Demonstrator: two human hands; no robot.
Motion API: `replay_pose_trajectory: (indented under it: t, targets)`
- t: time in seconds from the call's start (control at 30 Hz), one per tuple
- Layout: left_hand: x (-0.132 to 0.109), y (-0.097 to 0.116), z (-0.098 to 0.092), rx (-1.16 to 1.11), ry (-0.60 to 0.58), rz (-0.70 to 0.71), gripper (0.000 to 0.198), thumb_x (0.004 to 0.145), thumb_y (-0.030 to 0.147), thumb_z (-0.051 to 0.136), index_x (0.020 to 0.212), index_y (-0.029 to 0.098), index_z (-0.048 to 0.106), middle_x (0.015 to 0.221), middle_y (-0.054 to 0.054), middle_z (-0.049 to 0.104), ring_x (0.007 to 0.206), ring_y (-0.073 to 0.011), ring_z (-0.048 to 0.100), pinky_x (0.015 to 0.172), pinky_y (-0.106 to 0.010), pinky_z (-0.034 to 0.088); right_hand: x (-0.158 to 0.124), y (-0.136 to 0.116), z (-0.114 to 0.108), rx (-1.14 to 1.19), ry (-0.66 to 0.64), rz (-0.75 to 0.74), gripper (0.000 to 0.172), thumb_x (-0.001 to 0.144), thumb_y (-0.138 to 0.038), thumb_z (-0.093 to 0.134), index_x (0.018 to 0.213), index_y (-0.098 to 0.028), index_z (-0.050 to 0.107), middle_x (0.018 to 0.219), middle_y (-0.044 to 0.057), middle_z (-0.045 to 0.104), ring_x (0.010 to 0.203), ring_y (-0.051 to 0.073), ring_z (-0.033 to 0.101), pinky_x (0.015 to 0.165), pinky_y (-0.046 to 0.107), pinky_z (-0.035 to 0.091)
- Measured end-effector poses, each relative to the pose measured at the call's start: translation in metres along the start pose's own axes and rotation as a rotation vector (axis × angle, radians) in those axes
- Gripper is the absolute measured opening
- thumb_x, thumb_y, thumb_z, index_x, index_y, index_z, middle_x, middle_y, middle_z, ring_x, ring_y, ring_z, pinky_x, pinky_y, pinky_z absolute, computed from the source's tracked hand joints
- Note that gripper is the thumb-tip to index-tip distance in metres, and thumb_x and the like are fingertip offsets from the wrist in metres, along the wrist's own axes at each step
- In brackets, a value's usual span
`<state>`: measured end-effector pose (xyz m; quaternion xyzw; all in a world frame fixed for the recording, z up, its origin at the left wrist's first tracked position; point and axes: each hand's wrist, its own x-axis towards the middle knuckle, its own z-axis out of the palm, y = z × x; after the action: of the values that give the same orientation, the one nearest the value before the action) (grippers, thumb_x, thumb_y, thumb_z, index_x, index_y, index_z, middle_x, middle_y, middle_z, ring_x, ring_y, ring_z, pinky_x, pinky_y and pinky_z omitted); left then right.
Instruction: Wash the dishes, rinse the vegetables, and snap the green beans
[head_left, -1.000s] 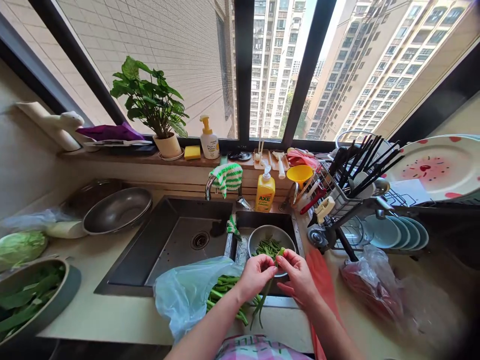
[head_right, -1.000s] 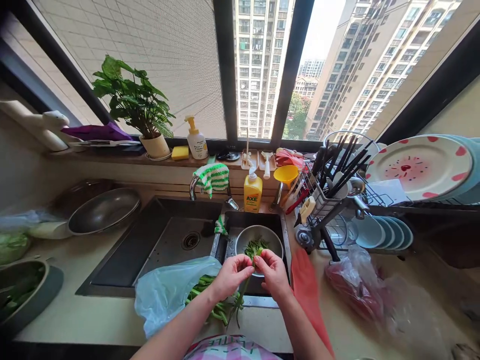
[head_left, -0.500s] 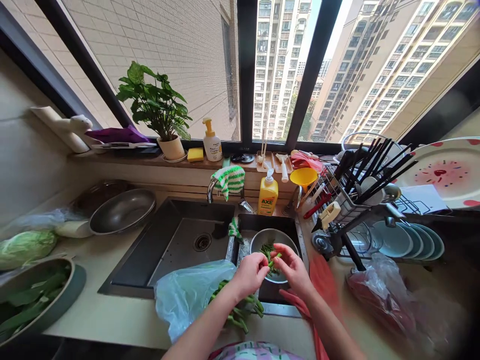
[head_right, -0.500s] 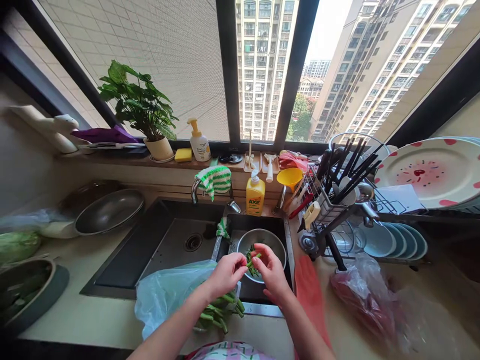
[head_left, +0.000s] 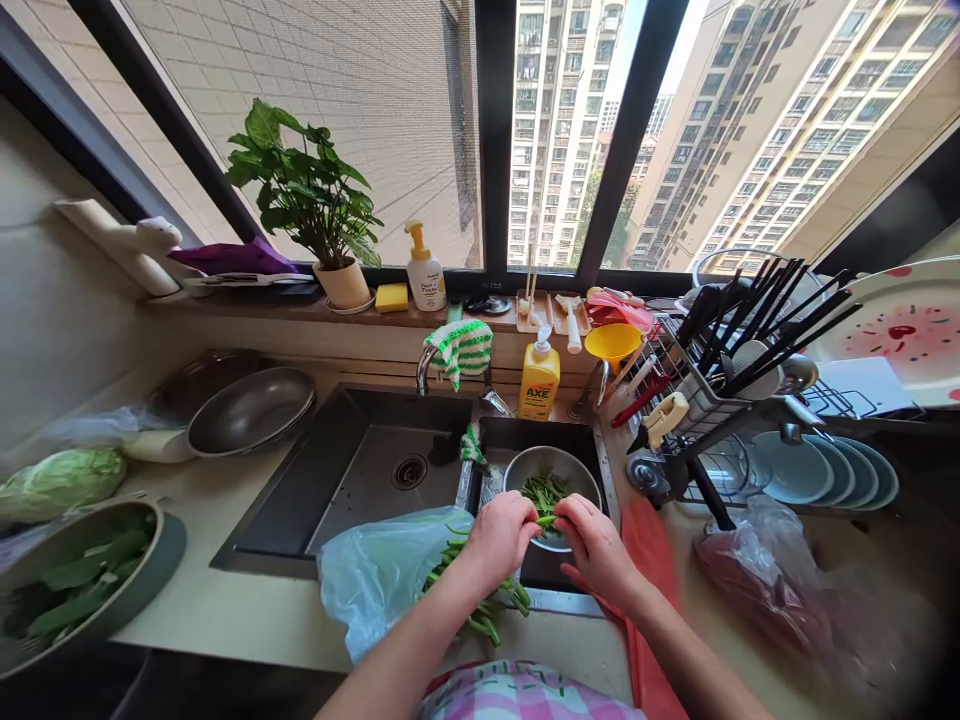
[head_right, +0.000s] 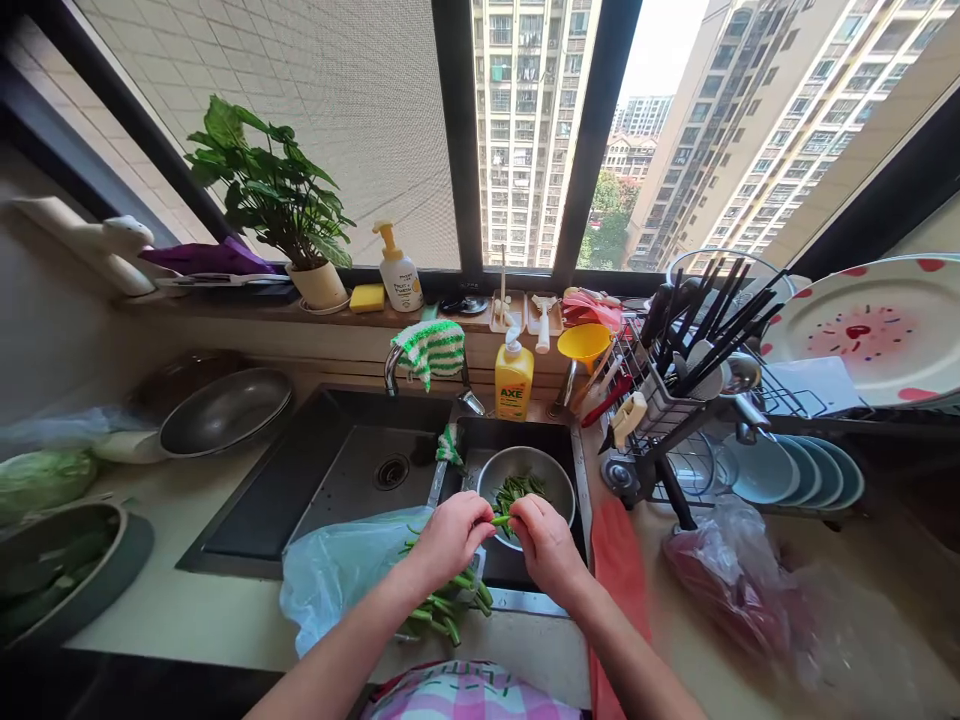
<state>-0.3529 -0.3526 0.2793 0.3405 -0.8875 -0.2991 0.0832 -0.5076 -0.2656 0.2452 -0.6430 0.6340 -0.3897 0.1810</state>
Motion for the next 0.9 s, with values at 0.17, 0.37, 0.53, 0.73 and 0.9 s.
replay_pose_trajectory:
  t: [0.17, 0.37, 0.53, 0.73, 0.9]
  targets:
    - [-0.007, 0.005, 0.011, -0.067, 0.076, -0.048, 0.008, 0.08, 0.019, 0.052, 0.074, 0.017, 0.058, 0.079, -0.005, 0.06, 0.076, -0.0177, 0.053, 0.068, -0.028, 0.039, -0.009, -0.007, 0.032, 0.499, 0.191, 0.352, 0.022, 0.087, -0.039, 0.042, 0.076, -0.022, 0.048, 0.066, -0.002, 0.045, 0.06, 0.013, 0.042, 0.056, 0.024, 0.037]
    - [-0.021, 0.0, -0.002, 0.057, 0.003, -0.091, 0.009, 0.081, 0.021, 0.05, 0.077, 0.018, 0.057, 0.082, -0.005, 0.061, 0.079, -0.0179, 0.055, 0.067, -0.027, 0.039, -0.007, -0.011, 0.046, 0.761, 0.008, 0.402, 0.027, 0.087, -0.045, 0.039, 0.078, -0.021, 0.046, 0.064, -0.003, 0.043, 0.059, 0.013, 0.042, 0.058, 0.025, 0.038]
    - [-0.033, 0.003, -0.014, 0.335, -0.208, -0.1, 0.018, 0.085, 0.013, 0.042, 0.09, 0.017, 0.059, 0.093, -0.008, 0.063, 0.088, -0.021, 0.058, 0.074, -0.03, 0.042, -0.006, -0.013, 0.034, -0.111, -0.259, -0.008, 0.017, 0.087, -0.02, 0.037, 0.079, -0.019, 0.051, 0.077, 0.004, 0.055, 0.07, 0.016, 0.048, 0.065, 0.028, 0.037]
    - [-0.038, -0.004, 0.005, 0.24, -0.052, -0.145, 0.013, 0.084, 0.014, 0.046, 0.084, 0.017, 0.059, 0.09, -0.006, 0.064, 0.087, -0.0214, 0.058, 0.074, -0.031, 0.042, -0.01, -0.007, 0.055, -0.338, -0.108, -0.108, 0.017, 0.084, -0.014, 0.036, 0.074, -0.019, 0.049, 0.072, 0.004, 0.055, 0.066, 0.017, 0.048, 0.062, 0.029, 0.038]
    - [-0.04, -0.007, 0.017, 0.155, 0.217, -0.133, 0.014, 0.085, 0.014, 0.045, 0.078, 0.017, 0.057, 0.082, -0.004, 0.062, 0.079, -0.0193, 0.056, 0.069, -0.029, 0.041, -0.007, -0.014, 0.084, 0.129, 0.184, 0.164, 0.024, 0.088, -0.029, 0.03, 0.076, -0.02, 0.049, 0.07, 0.003, 0.053, 0.065, 0.017, 0.05, 0.063, 0.029, 0.041]
